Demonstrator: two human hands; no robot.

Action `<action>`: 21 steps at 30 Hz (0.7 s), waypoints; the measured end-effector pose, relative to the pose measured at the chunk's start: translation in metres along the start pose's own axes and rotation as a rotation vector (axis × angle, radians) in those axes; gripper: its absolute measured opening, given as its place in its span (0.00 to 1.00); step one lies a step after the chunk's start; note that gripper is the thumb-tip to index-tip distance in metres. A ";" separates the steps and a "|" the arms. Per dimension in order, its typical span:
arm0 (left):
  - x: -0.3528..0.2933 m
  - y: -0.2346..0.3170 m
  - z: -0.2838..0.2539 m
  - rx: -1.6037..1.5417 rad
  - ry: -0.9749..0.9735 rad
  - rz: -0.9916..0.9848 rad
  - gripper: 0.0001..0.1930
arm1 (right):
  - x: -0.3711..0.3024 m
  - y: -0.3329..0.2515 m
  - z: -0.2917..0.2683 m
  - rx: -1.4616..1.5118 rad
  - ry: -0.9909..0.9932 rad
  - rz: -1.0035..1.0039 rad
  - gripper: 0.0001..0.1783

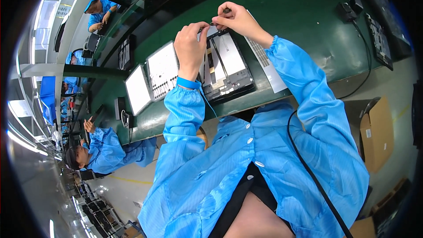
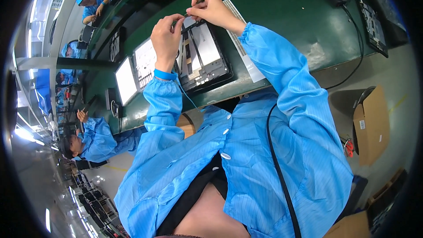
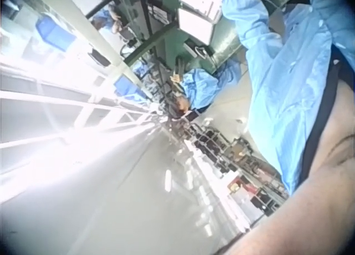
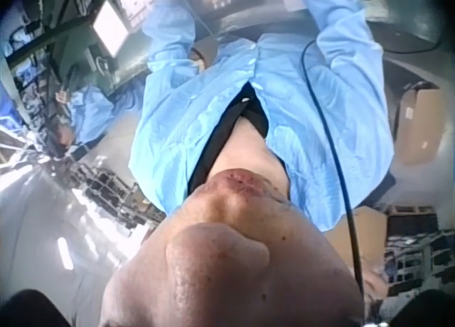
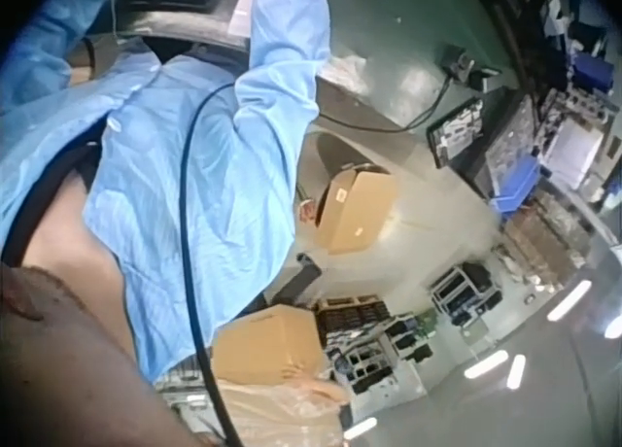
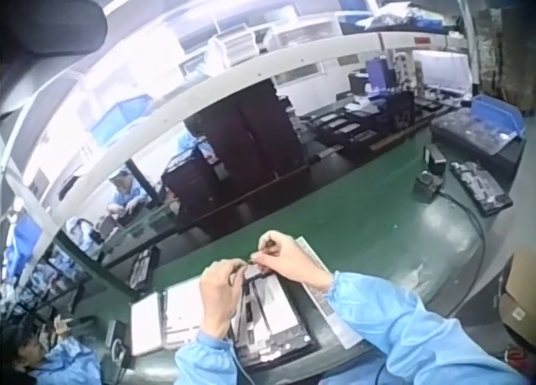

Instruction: Assembling or repairing internal components of an electronic device at a factory workstation.

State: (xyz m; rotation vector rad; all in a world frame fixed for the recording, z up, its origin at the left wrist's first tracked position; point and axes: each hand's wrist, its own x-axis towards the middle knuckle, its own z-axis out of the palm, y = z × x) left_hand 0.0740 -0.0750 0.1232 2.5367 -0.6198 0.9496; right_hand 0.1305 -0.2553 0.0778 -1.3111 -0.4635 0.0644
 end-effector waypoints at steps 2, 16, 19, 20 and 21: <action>-0.004 -0.006 0.006 0.012 -0.019 0.001 0.03 | -0.004 -0.001 0.002 -0.270 0.063 -0.102 0.16; -0.002 0.001 0.029 -0.111 -0.284 -0.126 0.05 | -0.002 0.066 -0.022 -0.360 0.085 -0.119 0.19; -0.001 0.002 0.029 -0.079 -0.301 -0.107 0.05 | 0.000 0.073 -0.025 -0.309 0.080 -0.098 0.19; 0.000 0.003 0.029 -0.080 -0.301 -0.107 0.05 | 0.000 0.075 -0.026 -0.291 0.077 -0.113 0.20; 0.001 0.003 0.028 -0.057 -0.311 -0.079 0.06 | 0.000 0.076 -0.026 -0.273 0.073 -0.129 0.22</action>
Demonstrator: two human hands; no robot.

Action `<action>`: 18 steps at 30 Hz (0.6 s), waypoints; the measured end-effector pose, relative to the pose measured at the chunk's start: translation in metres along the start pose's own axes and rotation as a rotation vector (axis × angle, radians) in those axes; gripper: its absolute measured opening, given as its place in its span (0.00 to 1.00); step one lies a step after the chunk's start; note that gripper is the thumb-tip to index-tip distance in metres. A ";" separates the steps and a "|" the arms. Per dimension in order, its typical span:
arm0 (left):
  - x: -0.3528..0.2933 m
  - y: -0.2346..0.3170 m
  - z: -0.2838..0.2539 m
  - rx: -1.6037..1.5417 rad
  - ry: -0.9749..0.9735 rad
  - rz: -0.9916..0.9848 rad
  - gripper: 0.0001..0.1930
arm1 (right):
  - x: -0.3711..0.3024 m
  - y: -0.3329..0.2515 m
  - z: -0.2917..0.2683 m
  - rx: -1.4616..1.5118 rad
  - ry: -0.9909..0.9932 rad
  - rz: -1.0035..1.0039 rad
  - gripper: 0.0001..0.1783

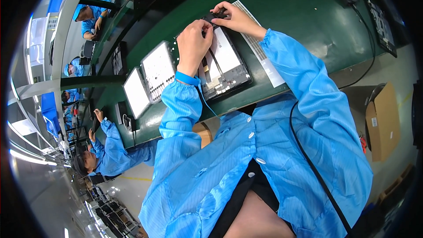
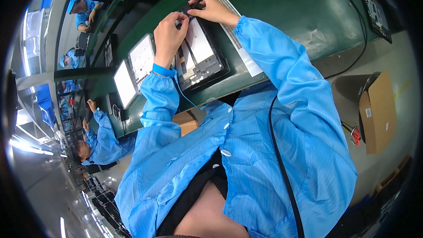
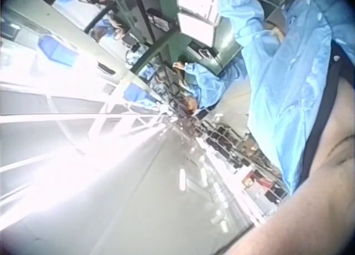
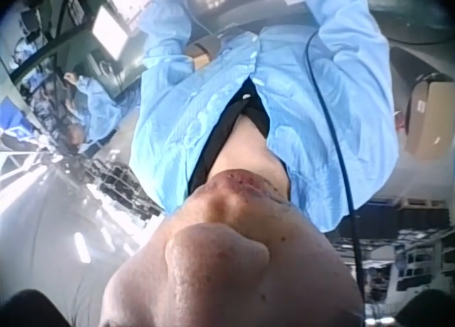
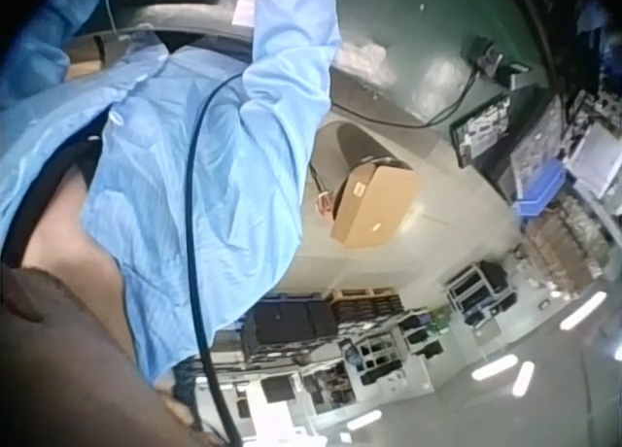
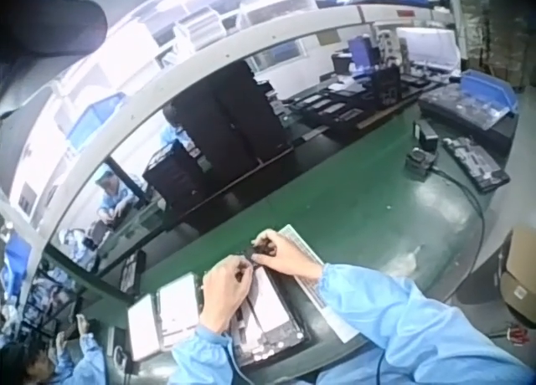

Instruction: Assembling or repairing internal components of an electronic device at a factory workstation.

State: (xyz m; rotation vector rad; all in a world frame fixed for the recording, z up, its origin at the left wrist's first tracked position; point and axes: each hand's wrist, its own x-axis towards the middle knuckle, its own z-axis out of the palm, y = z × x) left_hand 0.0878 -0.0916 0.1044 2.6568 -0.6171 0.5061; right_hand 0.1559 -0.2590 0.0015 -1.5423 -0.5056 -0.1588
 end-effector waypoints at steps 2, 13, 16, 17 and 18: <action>-0.001 0.000 -0.002 0.028 -0.004 0.013 0.07 | 0.000 -0.004 0.001 -0.018 -0.021 -0.010 0.23; -0.010 -0.010 -0.004 -0.059 0.008 -0.072 0.08 | 0.017 -0.007 0.001 -0.165 -0.198 0.177 0.23; -0.007 -0.019 0.003 -0.135 0.038 -0.092 0.09 | 0.018 -0.020 0.001 -0.212 -0.223 0.213 0.23; -0.006 -0.021 0.006 -0.140 0.041 -0.088 0.09 | 0.017 -0.018 0.000 -0.218 -0.220 0.213 0.23; -0.004 -0.023 0.009 -0.155 0.023 -0.088 0.09 | 0.014 -0.013 0.000 -0.189 -0.208 0.219 0.23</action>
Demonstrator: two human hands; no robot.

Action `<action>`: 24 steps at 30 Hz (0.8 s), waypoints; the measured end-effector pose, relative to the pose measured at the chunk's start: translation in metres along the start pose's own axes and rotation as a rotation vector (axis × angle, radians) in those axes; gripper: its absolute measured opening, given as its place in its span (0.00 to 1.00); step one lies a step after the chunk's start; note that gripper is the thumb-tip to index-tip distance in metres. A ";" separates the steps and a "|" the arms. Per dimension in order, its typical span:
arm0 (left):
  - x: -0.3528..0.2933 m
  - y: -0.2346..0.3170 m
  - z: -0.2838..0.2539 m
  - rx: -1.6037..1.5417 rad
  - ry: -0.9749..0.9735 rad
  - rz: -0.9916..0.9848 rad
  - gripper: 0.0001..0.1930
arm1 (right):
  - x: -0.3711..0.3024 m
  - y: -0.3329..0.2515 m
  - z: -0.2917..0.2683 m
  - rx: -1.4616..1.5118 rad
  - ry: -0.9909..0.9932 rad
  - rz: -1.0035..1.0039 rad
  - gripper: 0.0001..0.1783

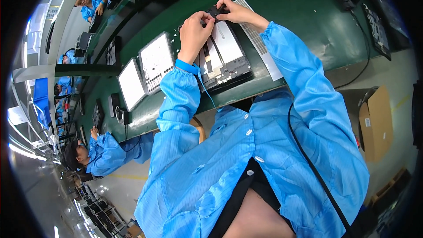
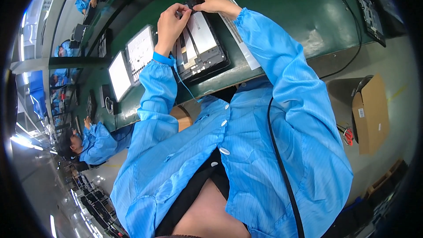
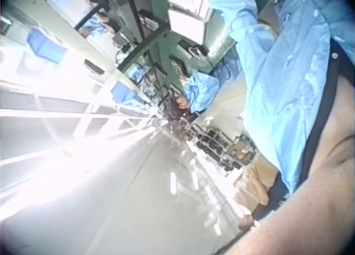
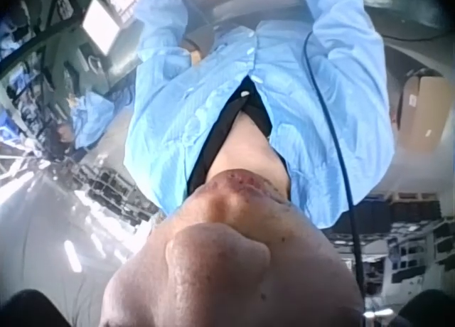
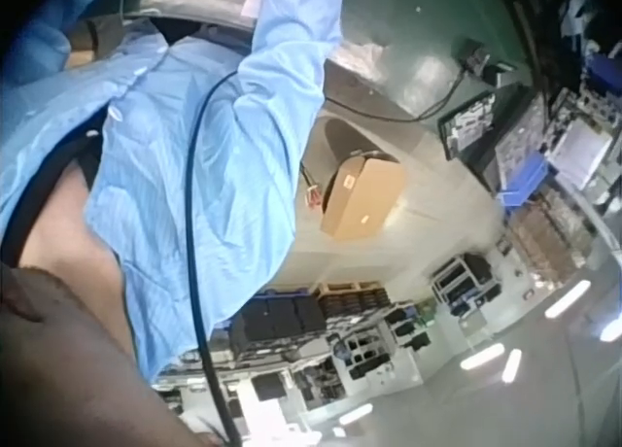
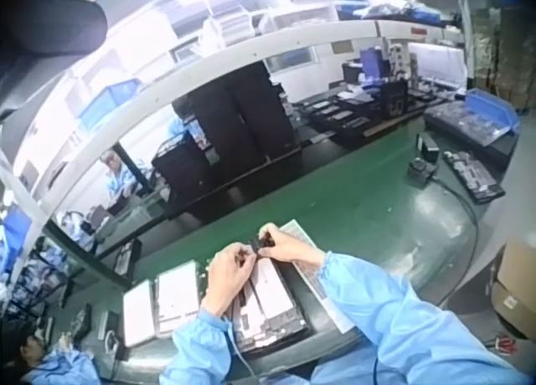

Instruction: Assembling or repairing internal components of an electronic device at a factory workstation.

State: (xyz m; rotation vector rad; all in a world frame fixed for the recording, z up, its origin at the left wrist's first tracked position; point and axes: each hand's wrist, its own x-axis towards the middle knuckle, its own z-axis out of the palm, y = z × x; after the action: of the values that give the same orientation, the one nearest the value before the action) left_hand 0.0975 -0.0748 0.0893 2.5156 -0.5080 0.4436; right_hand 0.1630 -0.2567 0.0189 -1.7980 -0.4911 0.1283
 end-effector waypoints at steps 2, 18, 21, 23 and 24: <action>0.004 0.000 -0.003 -0.018 -0.005 -0.006 0.10 | -0.003 -0.003 0.005 0.021 -0.001 -0.002 0.23; -0.089 -0.060 0.029 -1.224 0.339 -0.210 0.32 | -0.100 -0.083 0.034 0.140 0.287 -0.007 0.15; -0.091 -0.059 0.022 -1.381 0.504 -0.258 0.33 | -0.062 -0.101 0.034 0.384 0.275 -0.176 0.17; -0.092 -0.070 0.038 -1.385 0.583 -0.304 0.34 | -0.006 -0.091 0.015 0.318 0.187 -0.201 0.18; -0.096 -0.076 0.042 -1.361 0.574 -0.434 0.33 | 0.018 -0.095 0.015 0.402 0.243 -0.029 0.19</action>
State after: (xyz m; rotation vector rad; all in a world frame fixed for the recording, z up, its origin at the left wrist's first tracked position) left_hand 0.0550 -0.0130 -0.0159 1.0546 0.0331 0.4048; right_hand 0.1495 -0.2170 0.1076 -1.3889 -0.2925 -0.0130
